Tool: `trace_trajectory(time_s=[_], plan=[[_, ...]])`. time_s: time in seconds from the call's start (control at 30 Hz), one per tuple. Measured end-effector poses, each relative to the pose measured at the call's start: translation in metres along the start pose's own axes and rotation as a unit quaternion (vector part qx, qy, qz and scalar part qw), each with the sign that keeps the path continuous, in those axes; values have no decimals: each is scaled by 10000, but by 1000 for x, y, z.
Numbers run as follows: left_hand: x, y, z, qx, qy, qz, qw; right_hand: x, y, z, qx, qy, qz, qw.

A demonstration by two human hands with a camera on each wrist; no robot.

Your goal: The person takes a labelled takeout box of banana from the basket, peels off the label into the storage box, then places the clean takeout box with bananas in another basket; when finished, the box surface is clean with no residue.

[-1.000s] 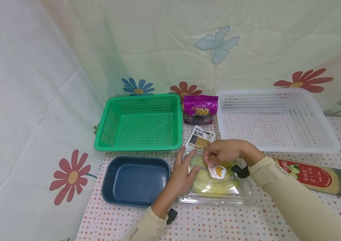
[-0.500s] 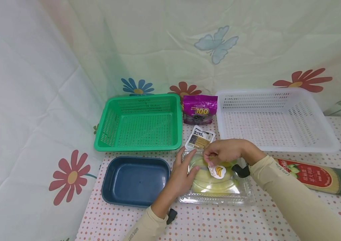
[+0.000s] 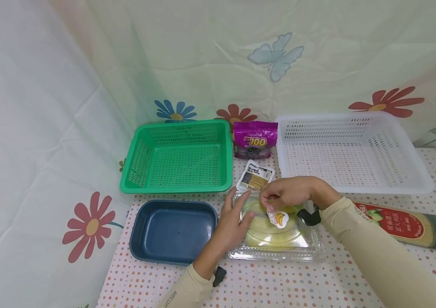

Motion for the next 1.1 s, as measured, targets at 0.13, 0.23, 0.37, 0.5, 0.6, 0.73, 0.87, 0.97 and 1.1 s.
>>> trace_trajectory(time_s=[0.13, 0.23, 0.37, 0.5, 0.6, 0.73, 0.87, 0.97, 1.1], plan=[[0, 0, 0, 4, -9, 2, 10000, 0, 0, 0, 30, 55, 29, 10000], [0, 0, 0, -17, 11, 0, 10000, 0, 0, -1, 22, 91, 62, 9999], [0, 0, 0, -51, 46, 0, 10000, 1, 0, -2, 23, 155, 108, 9998], [0, 0, 0, -35, 34, 6, 10000, 2, -1, -2, 114, 249, 164, 9995], [0, 0, 0, -4, 13, 2, 10000, 2, -1, -2, 167, 294, 184, 9993], [0, 0, 0, 10, -1, -9, 10000, 3, -1, -2, 197, 325, 213, 9991], [0, 0, 0, 4, -5, 2, 10000, 3, -1, -3, 206, 394, 270, 9986], [0, 0, 0, 10, -5, 12, 10000, 3, -1, -4, 206, 452, 299, 9983], [0, 0, 0, 29, -7, 23, 10000, 3, -2, -5, 208, 467, 298, 9982]])
Point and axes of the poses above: each hand's wrist, its own y-axis towards the middle knuckle, its own x-axis out of the back of the hand, z = x × y, the point moved 5 cm from there along y, towards the middle knuckle, and after that the axes turned 11 degrees about -y, right-handed, at the moved point
